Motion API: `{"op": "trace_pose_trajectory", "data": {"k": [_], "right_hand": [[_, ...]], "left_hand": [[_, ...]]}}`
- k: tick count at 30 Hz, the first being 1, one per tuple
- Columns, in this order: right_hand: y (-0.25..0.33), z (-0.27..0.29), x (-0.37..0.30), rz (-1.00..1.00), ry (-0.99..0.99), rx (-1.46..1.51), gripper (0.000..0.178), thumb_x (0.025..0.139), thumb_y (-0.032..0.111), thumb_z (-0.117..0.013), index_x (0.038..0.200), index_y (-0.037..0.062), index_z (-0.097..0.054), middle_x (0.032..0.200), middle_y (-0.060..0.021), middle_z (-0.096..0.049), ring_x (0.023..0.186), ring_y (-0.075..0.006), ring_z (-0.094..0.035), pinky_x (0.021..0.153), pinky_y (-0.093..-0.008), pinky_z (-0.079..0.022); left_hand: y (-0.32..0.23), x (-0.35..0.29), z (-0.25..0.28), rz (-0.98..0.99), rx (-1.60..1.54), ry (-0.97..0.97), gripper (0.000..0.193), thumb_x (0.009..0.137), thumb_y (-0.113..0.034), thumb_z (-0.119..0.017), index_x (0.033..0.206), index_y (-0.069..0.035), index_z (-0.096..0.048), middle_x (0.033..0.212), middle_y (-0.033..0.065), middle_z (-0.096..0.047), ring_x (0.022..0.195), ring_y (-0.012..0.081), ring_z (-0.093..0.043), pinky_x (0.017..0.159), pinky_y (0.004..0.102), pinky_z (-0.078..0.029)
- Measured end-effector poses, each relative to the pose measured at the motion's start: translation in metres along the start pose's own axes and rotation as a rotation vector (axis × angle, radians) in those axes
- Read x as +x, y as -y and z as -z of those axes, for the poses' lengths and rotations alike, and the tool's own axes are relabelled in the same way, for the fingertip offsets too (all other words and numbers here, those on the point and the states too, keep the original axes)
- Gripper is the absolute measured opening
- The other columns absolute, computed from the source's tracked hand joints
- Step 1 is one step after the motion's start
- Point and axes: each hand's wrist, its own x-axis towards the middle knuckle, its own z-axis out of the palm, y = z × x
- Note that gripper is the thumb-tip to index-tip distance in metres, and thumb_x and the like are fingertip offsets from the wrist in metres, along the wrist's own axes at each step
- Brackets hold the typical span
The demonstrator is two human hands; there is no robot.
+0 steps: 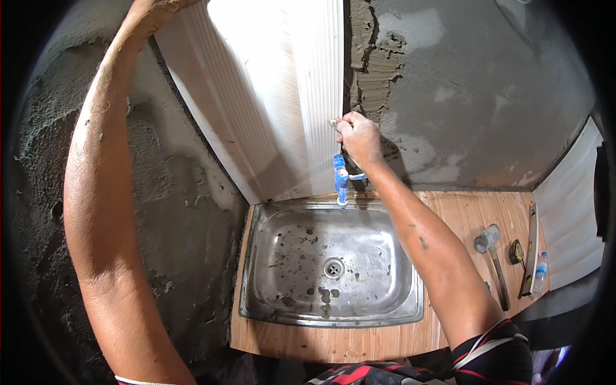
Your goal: The person applies mortar to the back of a panel using a trowel, positions the panel against the wall behind a sink, and checks its alignment using a level and a hammer.
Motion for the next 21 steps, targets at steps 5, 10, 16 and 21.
{"op": "trace_pose_trajectory", "data": {"k": [5, 10, 16, 21], "right_hand": [[0.002, -0.003, 0.0, 0.022, 0.045, 0.007, 0.018, 0.093, 0.018, -0.07, 0.092, 0.0005, -0.074, 0.068, -0.0059, -0.071, 0.062, -0.0105, -0.07, 0.056, -0.0282, -0.052], [-0.012, -0.007, 0.004, 0.119, -0.046, -0.097, 0.017, 0.089, 0.017, -0.067, 0.088, 0.0015, -0.073, 0.071, -0.0172, -0.07, 0.064, -0.0287, -0.071, 0.064, -0.0391, -0.056], [-0.013, -0.01, 0.003, 0.093, -0.031, -0.103, 0.02, 0.09, 0.02, -0.067, 0.092, 0.0014, -0.074, 0.074, -0.016, -0.071, 0.067, -0.0267, -0.071, 0.065, -0.0383, -0.055], [-0.012, -0.01, 0.003, 0.102, -0.006, -0.141, 0.022, 0.093, 0.022, -0.069, 0.094, 0.0002, -0.074, 0.07, -0.0083, -0.07, 0.064, -0.0131, -0.071, 0.06, -0.0313, -0.054]], "left_hand": [[0.018, 0.015, 0.005, 0.005, 0.084, -0.003, 0.054, 0.075, -0.051, -0.091, 0.08, -0.003, -0.067, 0.073, 0.0041, -0.063, 0.07, 0.0163, -0.057, 0.061, 0.035, -0.046], [0.016, 0.006, 0.0, 0.017, 0.074, -0.045, 0.053, 0.076, -0.052, -0.089, 0.086, -0.002, -0.071, 0.078, 0.009, -0.07, 0.075, 0.0201, -0.065, 0.066, 0.0362, -0.051], [0.039, -0.016, -0.019, -0.036, 0.065, -0.295, 0.047, 0.083, -0.046, -0.083, 0.1, -0.002, -0.076, 0.093, 0.015, -0.077, 0.088, 0.0281, -0.073, 0.078, 0.0403, -0.057], [0.056, -0.089, -0.051, -0.052, 0.025, -0.466, 0.085, 0.091, -0.056, -0.068, 0.145, 0.007, -0.05, 0.146, 0.0298, -0.053, 0.138, 0.0396, -0.051, 0.115, 0.0464, -0.041]]}}
